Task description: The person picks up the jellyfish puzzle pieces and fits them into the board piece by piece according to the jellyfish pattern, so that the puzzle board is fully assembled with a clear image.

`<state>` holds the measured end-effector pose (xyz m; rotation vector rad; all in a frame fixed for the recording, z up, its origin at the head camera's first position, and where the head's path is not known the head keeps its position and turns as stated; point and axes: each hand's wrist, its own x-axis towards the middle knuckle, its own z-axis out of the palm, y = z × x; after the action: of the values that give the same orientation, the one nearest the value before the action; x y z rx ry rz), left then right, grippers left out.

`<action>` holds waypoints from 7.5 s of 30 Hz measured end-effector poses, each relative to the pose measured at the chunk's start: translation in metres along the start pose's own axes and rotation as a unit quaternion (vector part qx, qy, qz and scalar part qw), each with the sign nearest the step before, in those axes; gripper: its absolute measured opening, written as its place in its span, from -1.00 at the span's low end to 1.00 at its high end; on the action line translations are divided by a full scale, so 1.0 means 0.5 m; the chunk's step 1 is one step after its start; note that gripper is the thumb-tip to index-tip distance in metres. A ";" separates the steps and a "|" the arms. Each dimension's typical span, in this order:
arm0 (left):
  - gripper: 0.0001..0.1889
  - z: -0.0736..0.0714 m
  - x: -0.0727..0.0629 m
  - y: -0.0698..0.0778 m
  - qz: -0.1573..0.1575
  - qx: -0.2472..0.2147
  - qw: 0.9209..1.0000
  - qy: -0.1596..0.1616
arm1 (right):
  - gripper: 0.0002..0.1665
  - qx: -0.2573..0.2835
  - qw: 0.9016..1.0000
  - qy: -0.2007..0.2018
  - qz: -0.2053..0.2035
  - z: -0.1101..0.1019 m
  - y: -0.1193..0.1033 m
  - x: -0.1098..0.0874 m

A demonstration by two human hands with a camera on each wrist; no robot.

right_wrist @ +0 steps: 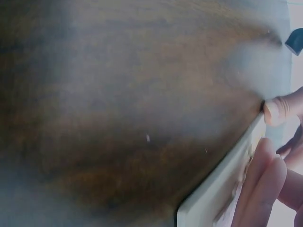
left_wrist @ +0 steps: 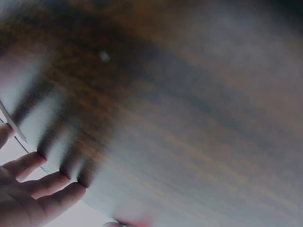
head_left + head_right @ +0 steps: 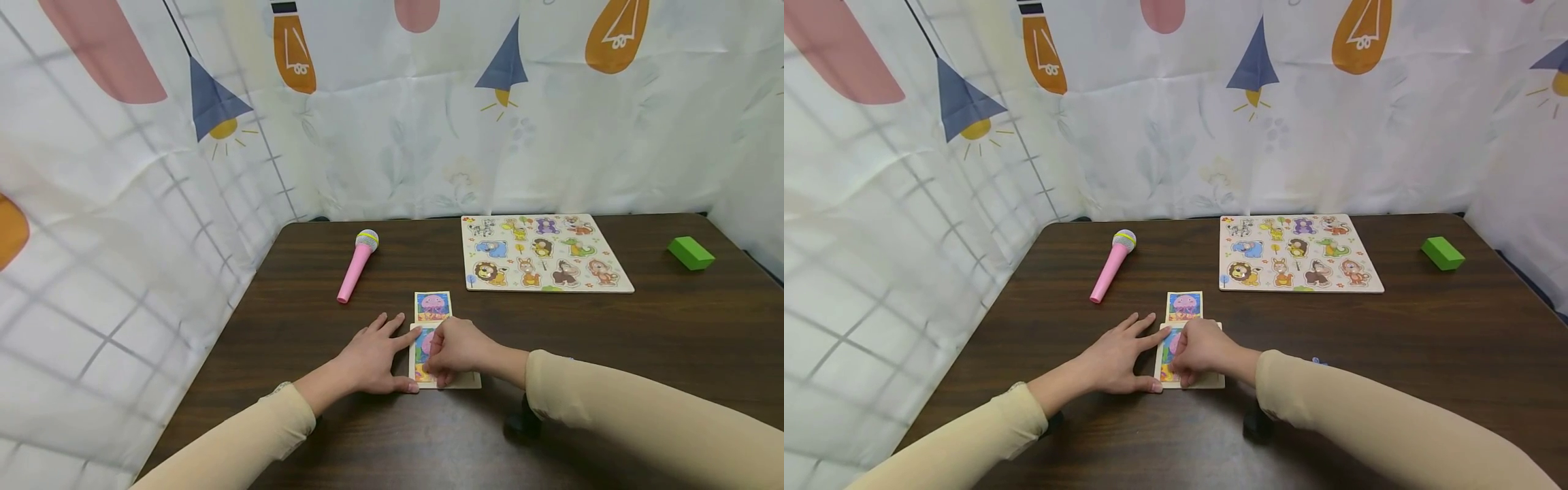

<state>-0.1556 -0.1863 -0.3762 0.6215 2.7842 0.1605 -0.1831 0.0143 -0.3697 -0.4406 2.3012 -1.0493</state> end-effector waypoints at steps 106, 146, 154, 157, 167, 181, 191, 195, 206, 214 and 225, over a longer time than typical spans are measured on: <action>-0.02 -0.001 0.002 0.001 -0.001 0.009 1.000 -0.010 | -0.02 -0.527 0.772 -0.084 -0.345 -0.045 0.058 -0.060; -0.03 -0.001 0.000 0.000 0.000 0.003 1.000 -0.009 | -0.13 -0.490 0.811 -0.073 -0.313 -0.045 0.080 -0.083; -0.03 -0.001 0.001 0.001 -0.005 0.008 1.000 -0.012 | -0.16 -0.486 0.823 -0.052 -0.289 -0.082 0.094 -0.087; -0.03 -0.001 0.001 0.001 -0.005 0.010 1.000 -0.011 | -0.16 -0.481 0.828 -0.059 -0.282 -0.089 0.098 -0.086; -0.04 -0.006 0.001 0.003 -0.004 0.011 1.000 -0.012 | -0.16 -0.459 0.843 -0.073 -0.272 -0.090 0.096 -0.080; -0.02 0.004 0.001 -0.001 -0.006 -0.001 1.000 -0.018 | -0.32 -0.368 0.893 -0.020 -0.260 -0.126 0.132 -0.089; -0.01 0.000 0.005 -0.003 -0.004 -0.003 1.000 -0.017 | -0.49 -0.344 0.901 0.070 -0.256 -0.185 0.194 -0.143; -0.02 -0.002 0.004 -0.001 -0.004 -0.002 1.000 -0.017 | -0.59 -0.350 0.897 0.082 -0.258 -0.199 0.221 -0.155; -0.03 -0.003 0.002 0.000 -0.001 0.001 1.000 -0.012 | -0.57 -0.307 0.917 0.102 -0.233 -0.205 0.279 -0.184; -0.02 -0.002 0.002 0.000 -0.002 0.001 1.000 -0.016 | -0.56 -0.297 0.919 0.129 -0.226 -0.192 0.289 -0.185; -0.02 0.001 0.004 -0.003 -0.002 0.001 1.000 -0.016 | -0.70 -0.289 0.914 0.139 -0.249 -0.184 0.282 -0.179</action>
<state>-0.1577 -0.1867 -0.3772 0.6141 2.7542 0.1470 -0.1778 0.2028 -0.3967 -1.2357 2.8285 -0.6420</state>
